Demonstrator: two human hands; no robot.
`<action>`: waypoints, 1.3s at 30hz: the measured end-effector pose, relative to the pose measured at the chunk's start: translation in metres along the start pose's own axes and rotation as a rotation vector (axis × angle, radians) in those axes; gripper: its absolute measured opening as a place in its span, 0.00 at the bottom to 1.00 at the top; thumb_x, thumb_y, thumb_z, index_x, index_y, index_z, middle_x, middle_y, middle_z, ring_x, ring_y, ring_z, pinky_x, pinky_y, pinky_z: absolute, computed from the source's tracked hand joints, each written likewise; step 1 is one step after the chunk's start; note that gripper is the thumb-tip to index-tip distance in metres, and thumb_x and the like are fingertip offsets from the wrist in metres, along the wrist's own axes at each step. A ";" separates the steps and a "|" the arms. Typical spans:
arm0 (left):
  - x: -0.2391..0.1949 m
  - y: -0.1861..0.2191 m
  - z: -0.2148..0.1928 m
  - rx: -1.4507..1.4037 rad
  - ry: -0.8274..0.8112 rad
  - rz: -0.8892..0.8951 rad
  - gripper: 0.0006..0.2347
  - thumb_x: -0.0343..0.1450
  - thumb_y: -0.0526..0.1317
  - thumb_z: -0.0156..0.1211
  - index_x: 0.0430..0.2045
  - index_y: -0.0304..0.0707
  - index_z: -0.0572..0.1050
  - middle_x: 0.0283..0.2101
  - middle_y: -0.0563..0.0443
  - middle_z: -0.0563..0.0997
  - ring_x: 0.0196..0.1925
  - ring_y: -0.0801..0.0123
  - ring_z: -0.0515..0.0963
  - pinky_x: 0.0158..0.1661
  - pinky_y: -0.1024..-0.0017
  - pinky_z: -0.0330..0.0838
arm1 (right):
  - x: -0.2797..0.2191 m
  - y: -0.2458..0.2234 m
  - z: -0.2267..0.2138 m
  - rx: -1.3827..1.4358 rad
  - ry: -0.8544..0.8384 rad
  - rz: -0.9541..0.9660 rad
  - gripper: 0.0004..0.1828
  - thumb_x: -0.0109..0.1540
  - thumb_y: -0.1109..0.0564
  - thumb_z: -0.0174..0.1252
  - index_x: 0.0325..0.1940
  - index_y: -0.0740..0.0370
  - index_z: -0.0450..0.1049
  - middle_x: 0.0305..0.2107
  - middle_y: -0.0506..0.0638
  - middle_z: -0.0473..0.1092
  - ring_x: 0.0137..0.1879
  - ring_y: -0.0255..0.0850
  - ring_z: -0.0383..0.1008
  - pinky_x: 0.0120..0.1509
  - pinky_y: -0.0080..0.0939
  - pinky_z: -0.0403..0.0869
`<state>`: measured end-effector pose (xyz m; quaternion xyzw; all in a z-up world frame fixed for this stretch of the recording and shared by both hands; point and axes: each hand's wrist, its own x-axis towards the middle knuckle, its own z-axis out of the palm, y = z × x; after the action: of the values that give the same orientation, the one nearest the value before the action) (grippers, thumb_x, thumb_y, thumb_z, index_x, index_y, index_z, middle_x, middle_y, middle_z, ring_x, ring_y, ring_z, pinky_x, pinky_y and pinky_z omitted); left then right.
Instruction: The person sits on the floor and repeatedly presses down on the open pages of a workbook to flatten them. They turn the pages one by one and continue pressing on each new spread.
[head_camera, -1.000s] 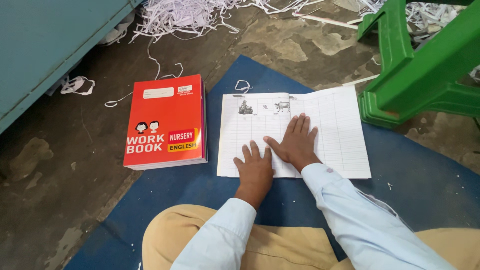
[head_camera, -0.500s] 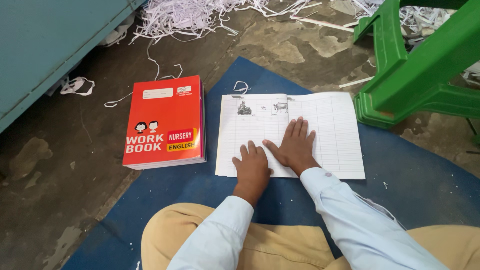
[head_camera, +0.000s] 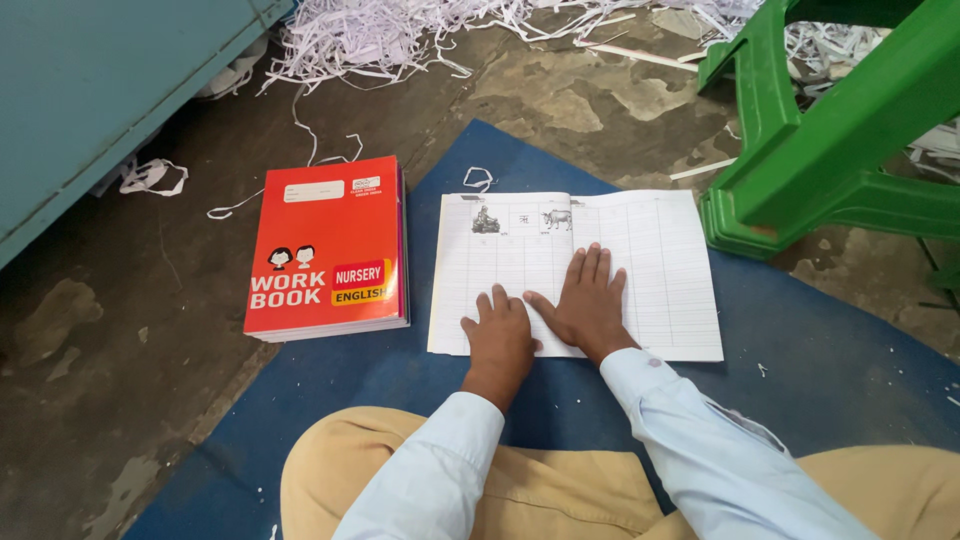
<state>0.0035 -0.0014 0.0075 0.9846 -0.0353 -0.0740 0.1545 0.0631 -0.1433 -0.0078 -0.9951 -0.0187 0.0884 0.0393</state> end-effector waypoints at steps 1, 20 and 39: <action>0.000 0.000 0.002 0.005 -0.001 0.001 0.32 0.63 0.48 0.74 0.58 0.31 0.69 0.71 0.36 0.59 0.72 0.42 0.57 0.57 0.33 0.61 | -0.001 0.001 0.001 0.005 0.004 -0.003 0.66 0.60 0.16 0.40 0.77 0.76 0.37 0.75 0.74 0.33 0.81 0.64 0.27 0.77 0.70 0.35; -0.003 -0.005 0.013 0.103 0.059 0.041 0.34 0.65 0.53 0.70 0.61 0.32 0.66 0.72 0.35 0.57 0.73 0.42 0.56 0.57 0.35 0.60 | -0.031 0.009 0.018 0.007 0.108 -0.075 0.61 0.62 0.20 0.40 0.76 0.77 0.41 0.74 0.74 0.38 0.81 0.65 0.31 0.76 0.73 0.38; -0.005 -0.007 0.012 0.060 0.045 0.014 0.35 0.63 0.52 0.72 0.62 0.34 0.66 0.72 0.40 0.58 0.74 0.47 0.56 0.58 0.40 0.61 | -0.055 0.016 0.029 0.017 0.184 -0.115 0.56 0.64 0.24 0.43 0.76 0.74 0.45 0.74 0.72 0.41 0.80 0.64 0.35 0.76 0.72 0.39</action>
<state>-0.0027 0.0017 -0.0053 0.9899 -0.0411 -0.0495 0.1263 0.0047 -0.1590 -0.0277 -0.9960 -0.0713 -0.0055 0.0542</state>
